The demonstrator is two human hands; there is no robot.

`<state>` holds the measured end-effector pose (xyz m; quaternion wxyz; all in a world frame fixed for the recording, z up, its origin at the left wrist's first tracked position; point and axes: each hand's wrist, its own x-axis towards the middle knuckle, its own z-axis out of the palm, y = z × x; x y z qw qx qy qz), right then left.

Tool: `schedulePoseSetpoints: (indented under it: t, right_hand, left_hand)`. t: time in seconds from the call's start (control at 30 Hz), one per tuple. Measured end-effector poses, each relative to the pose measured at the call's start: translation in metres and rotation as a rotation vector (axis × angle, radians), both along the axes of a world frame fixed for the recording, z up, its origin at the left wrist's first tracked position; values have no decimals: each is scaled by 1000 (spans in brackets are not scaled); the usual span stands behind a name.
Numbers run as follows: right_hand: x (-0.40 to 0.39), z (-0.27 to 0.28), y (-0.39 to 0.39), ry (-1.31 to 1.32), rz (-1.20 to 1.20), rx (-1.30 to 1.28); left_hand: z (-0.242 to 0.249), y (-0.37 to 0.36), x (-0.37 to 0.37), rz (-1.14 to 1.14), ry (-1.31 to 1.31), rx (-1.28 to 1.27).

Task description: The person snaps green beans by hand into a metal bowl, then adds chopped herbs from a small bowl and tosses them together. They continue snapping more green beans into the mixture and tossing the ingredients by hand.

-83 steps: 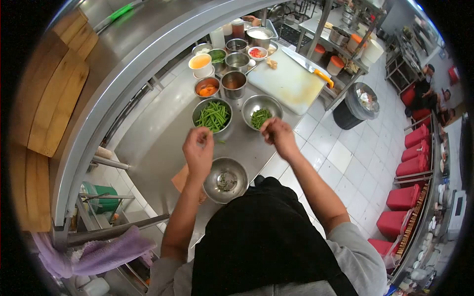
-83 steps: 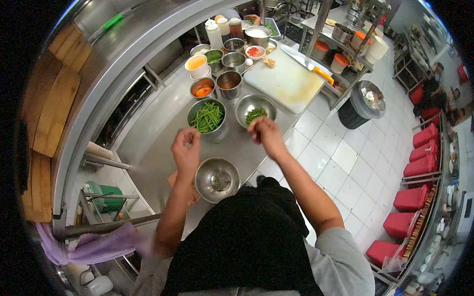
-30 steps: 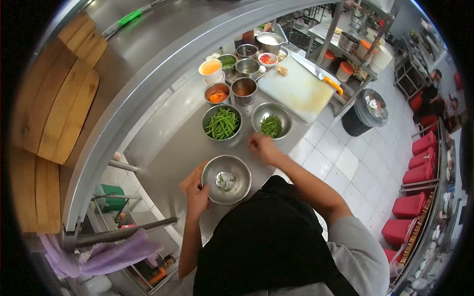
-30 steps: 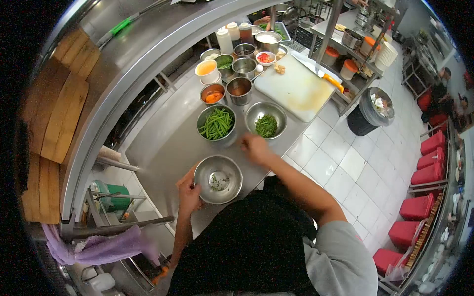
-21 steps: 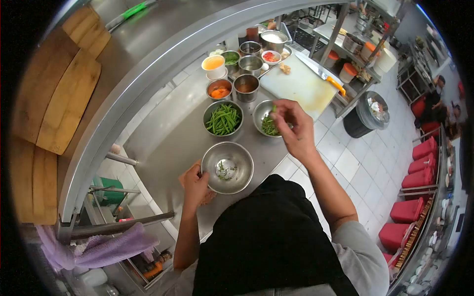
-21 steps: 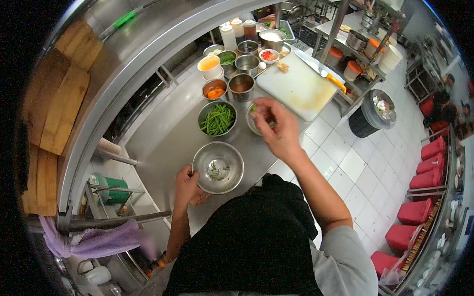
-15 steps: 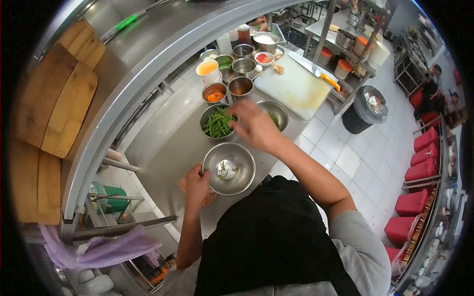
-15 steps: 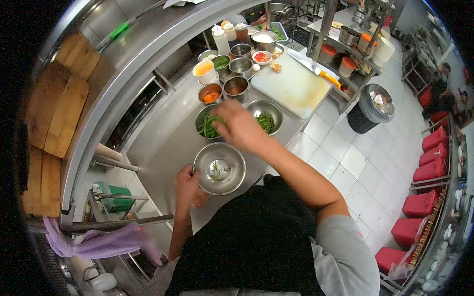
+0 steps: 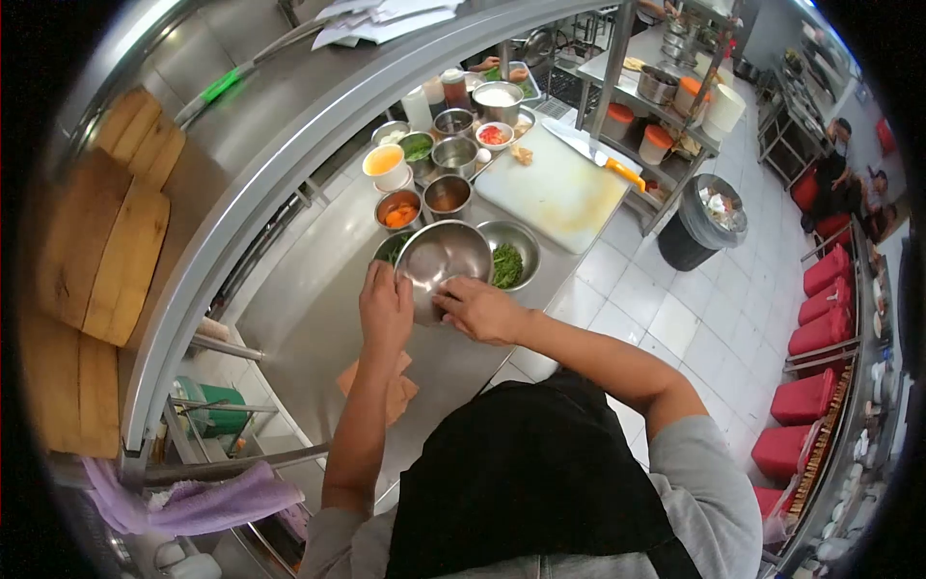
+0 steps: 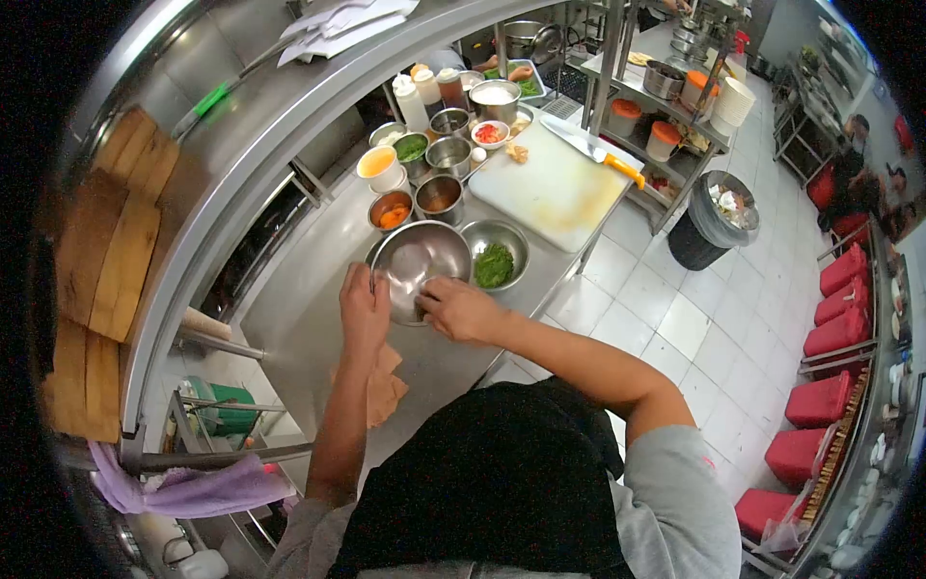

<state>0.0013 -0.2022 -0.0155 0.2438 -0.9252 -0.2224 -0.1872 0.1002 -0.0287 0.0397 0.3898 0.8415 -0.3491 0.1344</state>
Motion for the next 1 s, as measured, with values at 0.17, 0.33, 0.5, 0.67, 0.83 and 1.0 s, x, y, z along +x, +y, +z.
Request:
schedulePoseSetpoints:
  t: [0.17,0.33,0.5,0.67,0.83,1.0]
  right_hand:
    - [18,-11,-64,-42,70,-35]
    - [56,-26,-89,-367,-305,31]
    - [9,-65,-127,9,33,243]
    - [-96,-54,-211,326,-124,431]
    - [-219,-76,-317,475,-577,812]
    - [-322,-103,-384,467,-1109,797]
  left_hand:
    - [-15,-50,31,4,-304,100]
    - [-13,-90,21,-94,-381,181]
    - [-8,-136,35,48,-307,127]
    - [-23,-144,101,192,183,135]
    - [-24,-264,40,38,935,-414]
    - [-35,-435,1,-370,1248,-392]
